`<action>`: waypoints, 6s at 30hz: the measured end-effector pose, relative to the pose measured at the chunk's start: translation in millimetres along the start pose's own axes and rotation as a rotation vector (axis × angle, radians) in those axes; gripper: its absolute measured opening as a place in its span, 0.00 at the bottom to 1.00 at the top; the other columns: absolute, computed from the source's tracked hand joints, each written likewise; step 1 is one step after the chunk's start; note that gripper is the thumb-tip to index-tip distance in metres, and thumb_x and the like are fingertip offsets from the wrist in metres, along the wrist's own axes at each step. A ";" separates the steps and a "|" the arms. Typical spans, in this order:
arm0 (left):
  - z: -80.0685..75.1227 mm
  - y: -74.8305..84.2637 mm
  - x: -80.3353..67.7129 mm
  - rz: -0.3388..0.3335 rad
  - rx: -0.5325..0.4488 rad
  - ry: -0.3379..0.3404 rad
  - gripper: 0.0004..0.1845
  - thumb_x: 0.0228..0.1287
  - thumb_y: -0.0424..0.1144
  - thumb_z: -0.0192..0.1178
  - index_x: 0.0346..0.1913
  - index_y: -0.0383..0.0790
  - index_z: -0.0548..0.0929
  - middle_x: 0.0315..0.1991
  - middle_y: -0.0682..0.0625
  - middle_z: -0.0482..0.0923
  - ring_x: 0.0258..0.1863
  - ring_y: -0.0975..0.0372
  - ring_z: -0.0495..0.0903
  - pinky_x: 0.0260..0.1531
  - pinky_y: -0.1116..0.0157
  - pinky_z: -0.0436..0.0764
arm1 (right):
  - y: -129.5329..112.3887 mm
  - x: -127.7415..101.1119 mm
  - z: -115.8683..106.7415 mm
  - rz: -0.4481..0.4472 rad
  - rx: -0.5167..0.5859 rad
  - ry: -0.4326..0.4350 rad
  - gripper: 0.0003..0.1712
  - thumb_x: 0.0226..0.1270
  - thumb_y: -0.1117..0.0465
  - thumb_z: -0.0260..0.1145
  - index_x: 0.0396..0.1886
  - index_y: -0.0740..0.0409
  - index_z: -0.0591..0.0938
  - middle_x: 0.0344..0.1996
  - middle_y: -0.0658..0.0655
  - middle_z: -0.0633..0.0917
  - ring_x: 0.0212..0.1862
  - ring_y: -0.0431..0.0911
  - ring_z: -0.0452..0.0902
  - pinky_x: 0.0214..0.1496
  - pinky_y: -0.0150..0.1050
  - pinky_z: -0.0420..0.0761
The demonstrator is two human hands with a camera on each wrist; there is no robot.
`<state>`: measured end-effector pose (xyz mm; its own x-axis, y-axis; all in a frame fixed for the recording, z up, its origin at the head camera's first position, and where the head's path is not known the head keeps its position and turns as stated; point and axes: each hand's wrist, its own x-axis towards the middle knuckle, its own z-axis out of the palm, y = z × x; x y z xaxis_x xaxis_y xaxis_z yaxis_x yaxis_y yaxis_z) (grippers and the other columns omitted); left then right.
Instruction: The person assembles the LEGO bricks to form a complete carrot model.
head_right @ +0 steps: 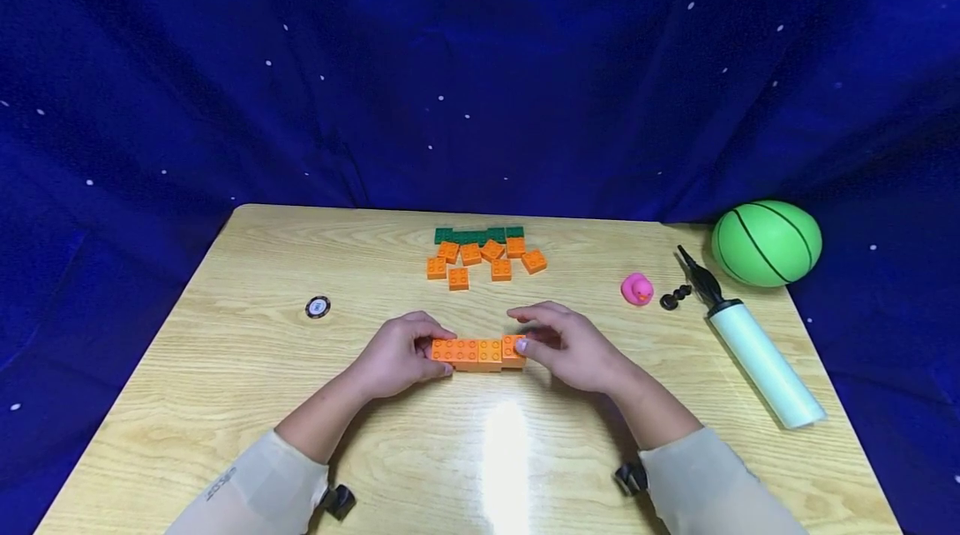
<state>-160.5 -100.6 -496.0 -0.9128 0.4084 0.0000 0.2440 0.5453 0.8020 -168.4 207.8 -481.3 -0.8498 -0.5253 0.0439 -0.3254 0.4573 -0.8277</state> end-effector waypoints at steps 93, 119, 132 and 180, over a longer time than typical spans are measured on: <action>0.2 -2.0 -3.3 0.017 0.047 0.024 0.21 0.55 0.36 0.80 0.53 0.43 0.89 0.37 0.57 0.77 0.31 0.64 0.74 0.29 0.68 0.77 | 18.4 75.7 -16.7 0.271 -0.239 0.297 0.26 0.70 0.63 0.72 0.67 0.59 0.80 0.59 0.63 0.78 0.40 0.49 0.82 0.40 0.44 0.82; 0.6 -2.9 -1.4 -0.001 0.032 0.021 0.22 0.56 0.36 0.80 0.54 0.44 0.89 0.35 0.57 0.77 0.30 0.63 0.75 0.29 0.68 0.77 | -19.9 55.0 -9.1 0.065 -0.301 0.273 0.24 0.68 0.67 0.67 0.64 0.57 0.82 0.57 0.59 0.82 0.35 0.46 0.76 0.30 0.41 0.75; 0.9 -3.2 -1.4 0.000 0.031 0.025 0.22 0.55 0.36 0.80 0.54 0.44 0.89 0.36 0.57 0.77 0.31 0.64 0.75 0.29 0.68 0.77 | -38.5 41.3 2.2 0.006 -0.271 0.219 0.22 0.69 0.69 0.66 0.62 0.55 0.84 0.59 0.56 0.82 0.36 0.44 0.76 0.26 0.37 0.75; -0.5 -1.7 -2.0 -0.006 0.033 0.015 0.21 0.55 0.36 0.80 0.53 0.43 0.89 0.37 0.57 0.78 0.32 0.64 0.76 0.30 0.68 0.79 | -44.6 15.1 35.9 -0.092 -0.340 0.086 0.22 0.62 0.67 0.75 0.55 0.50 0.87 0.56 0.48 0.85 0.57 0.48 0.74 0.63 0.53 0.72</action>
<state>-159.3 -102.8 -497.1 -0.9190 0.3943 0.0047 0.2493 0.5718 0.7816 -151.8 153.8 -463.8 -0.8378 -0.5193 0.1686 -0.5089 0.6312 -0.5853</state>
